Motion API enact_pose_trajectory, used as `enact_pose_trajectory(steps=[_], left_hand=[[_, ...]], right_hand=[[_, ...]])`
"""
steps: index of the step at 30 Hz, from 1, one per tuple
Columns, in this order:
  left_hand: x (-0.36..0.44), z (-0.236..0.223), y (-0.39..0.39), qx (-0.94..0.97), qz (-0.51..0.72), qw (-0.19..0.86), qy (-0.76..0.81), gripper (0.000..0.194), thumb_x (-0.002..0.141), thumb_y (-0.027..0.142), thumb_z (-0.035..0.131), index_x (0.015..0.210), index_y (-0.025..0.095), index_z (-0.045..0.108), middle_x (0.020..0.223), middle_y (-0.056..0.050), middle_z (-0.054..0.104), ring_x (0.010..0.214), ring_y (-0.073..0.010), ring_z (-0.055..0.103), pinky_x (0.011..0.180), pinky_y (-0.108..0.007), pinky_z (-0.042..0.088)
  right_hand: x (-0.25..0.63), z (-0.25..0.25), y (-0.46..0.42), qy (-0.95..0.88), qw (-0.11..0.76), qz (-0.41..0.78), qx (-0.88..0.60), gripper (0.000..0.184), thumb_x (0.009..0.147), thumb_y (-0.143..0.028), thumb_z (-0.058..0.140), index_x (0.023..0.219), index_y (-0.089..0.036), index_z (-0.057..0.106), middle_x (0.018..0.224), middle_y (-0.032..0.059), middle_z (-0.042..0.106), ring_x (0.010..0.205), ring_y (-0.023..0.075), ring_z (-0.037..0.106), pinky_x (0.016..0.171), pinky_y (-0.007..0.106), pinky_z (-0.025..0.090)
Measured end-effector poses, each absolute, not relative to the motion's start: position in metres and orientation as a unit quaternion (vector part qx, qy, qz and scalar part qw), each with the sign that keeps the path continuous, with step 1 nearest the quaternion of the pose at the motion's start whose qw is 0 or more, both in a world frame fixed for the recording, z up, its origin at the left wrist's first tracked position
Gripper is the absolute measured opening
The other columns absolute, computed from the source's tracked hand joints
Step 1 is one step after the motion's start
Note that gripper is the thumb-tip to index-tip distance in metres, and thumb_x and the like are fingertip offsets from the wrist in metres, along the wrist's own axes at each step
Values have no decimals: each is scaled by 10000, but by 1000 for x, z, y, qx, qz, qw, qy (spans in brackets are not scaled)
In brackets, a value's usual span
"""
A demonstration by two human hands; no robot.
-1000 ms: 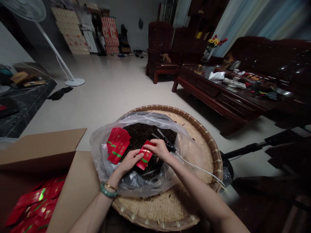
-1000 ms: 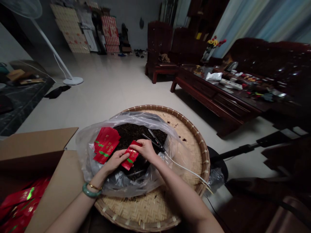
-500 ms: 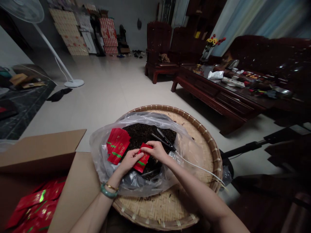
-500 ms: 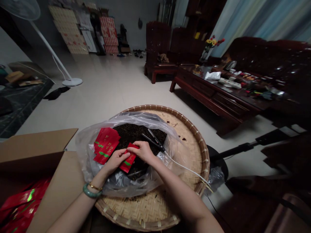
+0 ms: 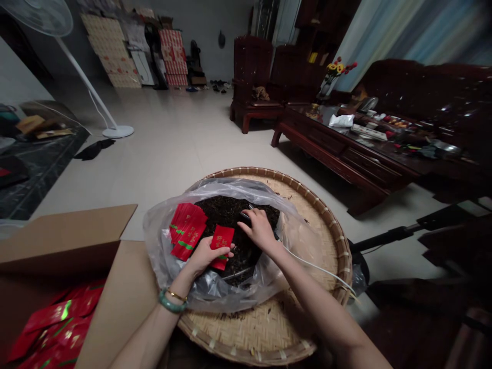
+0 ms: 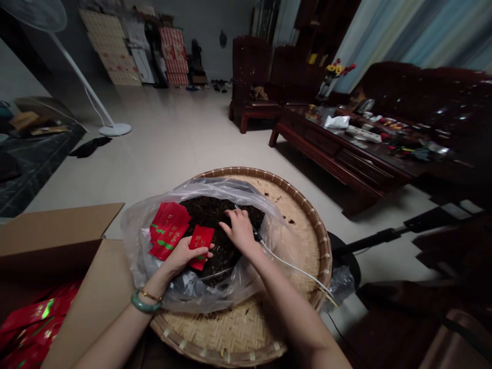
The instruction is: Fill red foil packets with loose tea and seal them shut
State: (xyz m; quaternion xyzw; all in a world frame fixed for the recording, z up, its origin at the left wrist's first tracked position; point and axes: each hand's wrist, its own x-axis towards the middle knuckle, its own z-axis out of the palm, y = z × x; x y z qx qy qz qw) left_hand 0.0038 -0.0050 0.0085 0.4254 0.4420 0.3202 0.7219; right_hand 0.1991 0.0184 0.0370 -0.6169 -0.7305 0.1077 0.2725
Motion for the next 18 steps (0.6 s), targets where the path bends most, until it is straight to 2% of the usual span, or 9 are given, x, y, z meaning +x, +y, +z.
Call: enact_pose_trajectory(steps=[3, 7, 10, 13, 16, 18], left_hand=[[4, 7, -5, 416, 331, 724, 440, 477, 594, 326, 790, 958, 92, 588, 991, -164, 700, 724, -217, 703, 569, -253, 552], [4, 7, -5, 412, 337, 724, 438, 489, 588, 325, 795, 964, 99, 580, 988, -156, 702, 721, -218, 704, 558, -252, 553], [4, 9, -5, 412, 341, 721, 440, 493, 576, 325, 802, 951, 97, 578, 965, -153, 706, 704, -213, 703, 563, -257, 553], [4, 9, -5, 410, 343, 721, 441, 503, 567, 326, 806, 952, 98, 575, 948, -143, 709, 687, -204, 700, 577, -265, 554], [4, 8, -5, 405, 344, 724, 440, 490, 578, 320, 801, 952, 101, 570, 945, -134, 709, 683, -189, 697, 585, -259, 550], [4, 8, -5, 404, 344, 725, 439, 480, 589, 317, 796, 951, 103, 565, 946, -133, 708, 685, -183, 695, 582, -250, 545]], right_hand=[[216, 30, 21, -710, 148, 0, -688, 533, 774, -312, 634, 1261, -155, 484, 1163, 164, 538, 1033, 286, 456, 852, 385, 383], [225, 21, 24, -700, 96, 9, -707, 593, 748, -315, 655, 1279, -139, 462, 1132, 167, 538, 1015, 293, 457, 838, 373, 374], [230, 21, 29, -689, 124, 67, -711, 542, 729, -314, 664, 1225, -148, 520, 1102, 155, 549, 1010, 282, 484, 844, 360, 379], [238, 26, 34, -675, 205, 166, -689, 474, 700, -298, 676, 1142, -156, 585, 1065, 112, 571, 965, 234, 535, 832, 316, 406], [245, 37, 35, -648, 283, 283, -648, 481, 648, -303, 710, 1090, -144, 605, 1048, 86, 603, 934, 206, 565, 821, 298, 431], [246, 46, 34, -626, 305, 369, -616, 501, 627, -313, 724, 1078, -132, 602, 1019, 78, 629, 902, 196, 578, 805, 300, 442]])
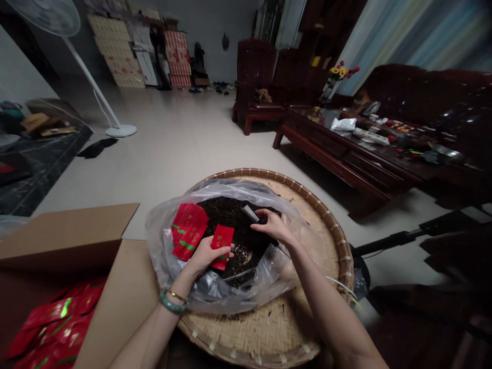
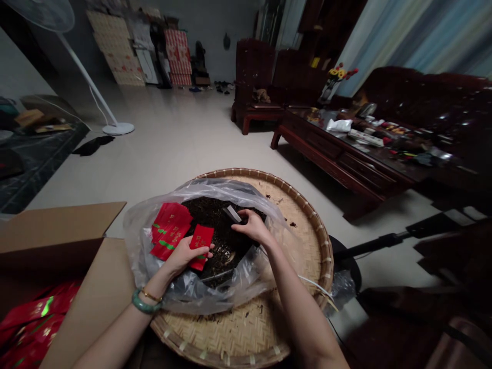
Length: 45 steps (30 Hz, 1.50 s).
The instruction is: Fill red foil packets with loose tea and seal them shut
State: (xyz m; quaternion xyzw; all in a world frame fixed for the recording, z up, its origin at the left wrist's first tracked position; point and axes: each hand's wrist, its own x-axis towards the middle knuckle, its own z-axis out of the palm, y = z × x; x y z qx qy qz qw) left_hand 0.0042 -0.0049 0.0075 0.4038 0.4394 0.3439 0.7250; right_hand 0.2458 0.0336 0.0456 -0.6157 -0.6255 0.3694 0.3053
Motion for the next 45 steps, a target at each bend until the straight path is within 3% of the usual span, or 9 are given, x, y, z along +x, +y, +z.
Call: enact_pose_trajectory(steps=[4, 8, 18, 28, 35, 40, 45], left_hand=[[5, 10, -5, 402, 341, 722, 448, 494, 591, 324, 792, 965, 111, 550, 944, -129, 706, 680, -184, 693, 567, -250, 540], [6, 13, -6, 425, 336, 714, 444, 472, 579, 333, 793, 923, 109, 562, 859, -97, 710, 660, -189, 688, 589, -269, 534], [6, 3, -6, 534, 298, 642, 463, 364, 597, 321, 765, 835, 105, 594, 697, -62, 705, 638, -209, 668, 620, -306, 513], [7, 11, -6, 519, 286, 671, 446, 389, 594, 294, 766, 893, 100, 611, 821, -75, 716, 649, -183, 667, 640, -292, 516], [6, 11, -7, 514, 275, 683, 440, 400, 575, 291, 779, 894, 106, 622, 823, -73, 722, 645, -190, 671, 635, -301, 526], [6, 10, -7, 512, 269, 681, 449, 375, 560, 286, 785, 857, 111, 637, 814, -71, 724, 647, -193, 672, 635, -300, 529], [7, 11, -7, 497, 282, 687, 448, 413, 559, 301, 790, 878, 109, 613, 816, -74, 721, 628, -185, 669, 616, -293, 525]], right_hand=[[238, 56, 26, -611, 306, 496, -535, 506, 603, -323, 747, 1055, -135, 615, 968, 52, 654, 858, 177, 589, 791, 302, 452], [223, 58, 18, -639, 278, 534, -479, 518, 588, -298, 761, 1065, -146, 628, 981, 44, 665, 887, 188, 596, 811, 309, 455], [201, 56, 14, -658, 250, 480, -524, 330, 644, -260, 712, 958, -160, 704, 891, 30, 708, 806, 189, 617, 735, 286, 462], [201, 52, 14, -674, 266, 433, -535, 266, 667, -220, 684, 928, -173, 715, 918, 46, 709, 845, 209, 615, 804, 324, 450], [207, 53, 14, -566, 259, 594, -510, 365, 678, -323, 684, 998, -148, 681, 877, 38, 686, 611, 109, 551, 517, 206, 422], [222, 62, 18, -513, 290, 643, -489, 415, 659, -409, 699, 978, -145, 681, 790, 22, 662, 619, 104, 541, 510, 194, 414], [217, 58, 15, -560, 264, 608, -496, 421, 645, -339, 715, 1018, -148, 674, 871, 32, 675, 663, 117, 556, 524, 198, 407]])
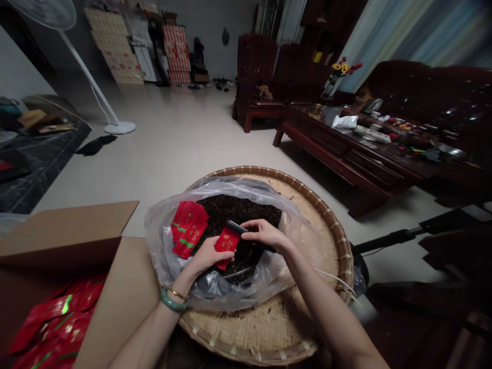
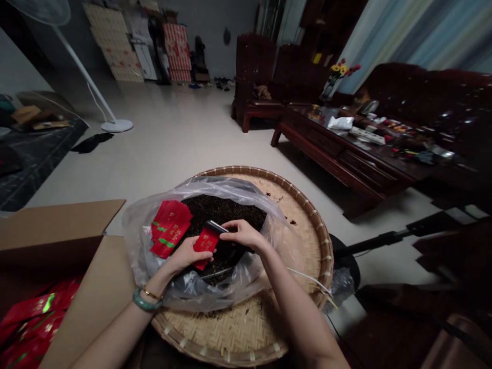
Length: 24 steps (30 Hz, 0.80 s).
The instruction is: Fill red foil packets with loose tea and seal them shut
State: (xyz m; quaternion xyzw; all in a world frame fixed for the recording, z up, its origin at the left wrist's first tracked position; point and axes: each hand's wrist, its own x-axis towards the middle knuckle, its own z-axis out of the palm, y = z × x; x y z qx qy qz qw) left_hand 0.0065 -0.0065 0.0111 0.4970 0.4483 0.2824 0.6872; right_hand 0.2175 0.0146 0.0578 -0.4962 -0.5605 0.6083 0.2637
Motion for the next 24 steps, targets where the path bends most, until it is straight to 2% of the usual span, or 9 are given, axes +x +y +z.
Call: enact_pose_trajectory(steps=[8, 15, 19, 24], left_hand=[[6, 9, -5, 492, 286, 691, 446, 436, 568, 295, 792, 908, 108, 594, 827, -79, 722, 633, -180, 669, 629, -293, 522], [6, 9, -5, 487, 284, 693, 450, 441, 559, 292, 796, 907, 103, 601, 839, -86, 719, 626, -178, 668, 629, -299, 523], [5, 8, -5, 488, 282, 694, 448, 433, 561, 291, 794, 904, 107, 603, 840, -82, 719, 631, -178, 669, 634, -300, 522], [6, 8, -5, 490, 282, 691, 450, 422, 561, 284, 793, 892, 106, 601, 823, -72, 718, 629, -173, 667, 627, -288, 519]], right_hand=[[205, 38, 16, -623, 288, 507, -522, 311, 662, -254, 681, 947, -132, 692, 862, 36, 701, 758, 170, 605, 730, 286, 457], [205, 36, 16, -626, 286, 502, -524, 310, 665, -275, 678, 949, -151, 697, 909, 37, 706, 838, 204, 620, 782, 308, 462], [204, 37, 16, -619, 289, 510, -523, 309, 655, -287, 682, 934, -155, 700, 883, 33, 702, 795, 194, 612, 731, 291, 462], [206, 42, 14, -561, 278, 589, -511, 367, 643, -332, 702, 960, -148, 686, 829, 28, 678, 600, 116, 544, 530, 223, 410]])
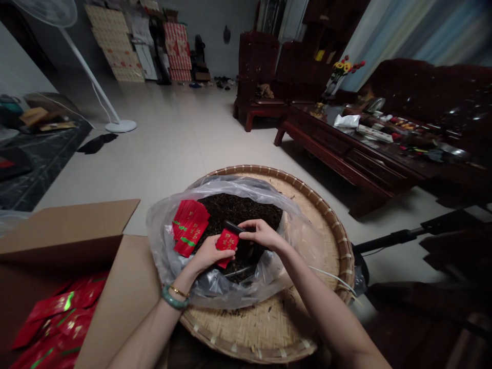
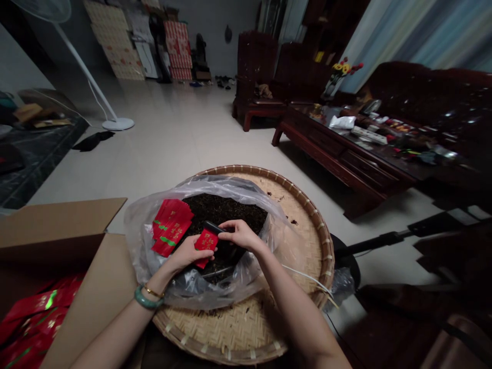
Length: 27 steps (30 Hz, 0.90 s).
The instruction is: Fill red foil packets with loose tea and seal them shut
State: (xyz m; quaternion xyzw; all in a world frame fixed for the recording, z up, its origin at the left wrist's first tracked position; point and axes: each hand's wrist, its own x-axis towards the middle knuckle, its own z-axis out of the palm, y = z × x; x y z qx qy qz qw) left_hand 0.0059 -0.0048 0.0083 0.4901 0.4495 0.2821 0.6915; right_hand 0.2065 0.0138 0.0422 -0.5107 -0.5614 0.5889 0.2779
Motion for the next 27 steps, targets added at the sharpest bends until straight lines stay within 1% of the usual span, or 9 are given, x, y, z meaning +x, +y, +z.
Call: enact_pose_trajectory(steps=[6, 9, 11, 13, 15, 17, 21, 23, 27], left_hand=[[7, 12, -6, 485, 284, 692, 452, 416, 573, 299, 783, 889, 105, 595, 812, -68, 714, 608, -171, 664, 559, -262, 508], [6, 12, -7, 491, 284, 693, 446, 398, 576, 302, 782, 872, 106, 601, 794, -59, 711, 604, -169, 660, 553, -259, 507], [6, 12, -7, 493, 285, 691, 445, 387, 576, 303, 783, 856, 109, 600, 771, -50, 707, 604, -168, 658, 552, -258, 507], [6, 11, -7, 492, 286, 689, 448, 382, 575, 307, 783, 843, 113, 593, 738, -42, 702, 599, -168, 656, 549, -258, 505], [7, 11, -7, 495, 282, 686, 452, 379, 573, 313, 782, 829, 114, 587, 698, -36, 697, 587, -167, 650, 551, -261, 504], [7, 11, -7, 503, 278, 682, 453, 379, 574, 317, 778, 830, 113, 588, 684, -34, 696, 585, -167, 646, 563, -268, 506], [7, 12, -6, 539, 260, 659, 456, 368, 582, 297, 759, 854, 108, 599, 689, -30, 697, 608, -173, 643, 602, -281, 507], [6, 12, -6, 571, 240, 635, 462, 349, 576, 279, 752, 841, 102, 610, 689, -31, 693, 619, -179, 637, 603, -279, 500], [5, 12, -6, 614, 214, 604, 460, 321, 576, 268, 739, 824, 100, 624, 697, -24, 684, 633, -178, 622, 589, -263, 480]], right_hand=[[211, 50, 13, -522, 282, 651, -473, 423, 621, -363, 736, 976, -139, 680, 801, 26, 668, 627, 110, 546, 527, 209, 414], [219, 53, 18, -527, 296, 628, -489, 425, 667, -389, 694, 1013, -144, 666, 852, 38, 677, 655, 130, 569, 542, 228, 426], [229, 51, 24, -558, 312, 542, -546, 417, 703, -372, 662, 1054, -148, 651, 942, 60, 678, 743, 164, 598, 615, 263, 455], [238, 46, 28, -606, 315, 391, -617, 434, 699, -321, 671, 1093, -141, 635, 1035, 93, 660, 889, 213, 599, 760, 322, 463], [243, 41, 30, -643, 303, 234, -663, 454, 695, -284, 680, 1118, -132, 622, 1082, 122, 638, 1001, 256, 563, 881, 381, 420], [239, 37, 29, -668, 296, 137, -669, 419, 740, -303, 649, 1123, -136, 617, 1088, 135, 626, 1038, 274, 536, 919, 410, 392], [207, 39, 18, -732, 314, 140, -588, 313, 896, -368, 454, 1094, -183, 611, 999, 100, 643, 935, 207, 573, 844, 327, 429], [189, 39, 13, -763, 309, 164, -544, 294, 906, -389, 441, 1056, -202, 610, 946, 70, 652, 859, 175, 590, 774, 278, 438], [172, 30, 10, -788, 302, 160, -511, 281, 913, -355, 442, 750, -186, 595, 706, 26, 615, 650, 132, 550, 627, 225, 400]])
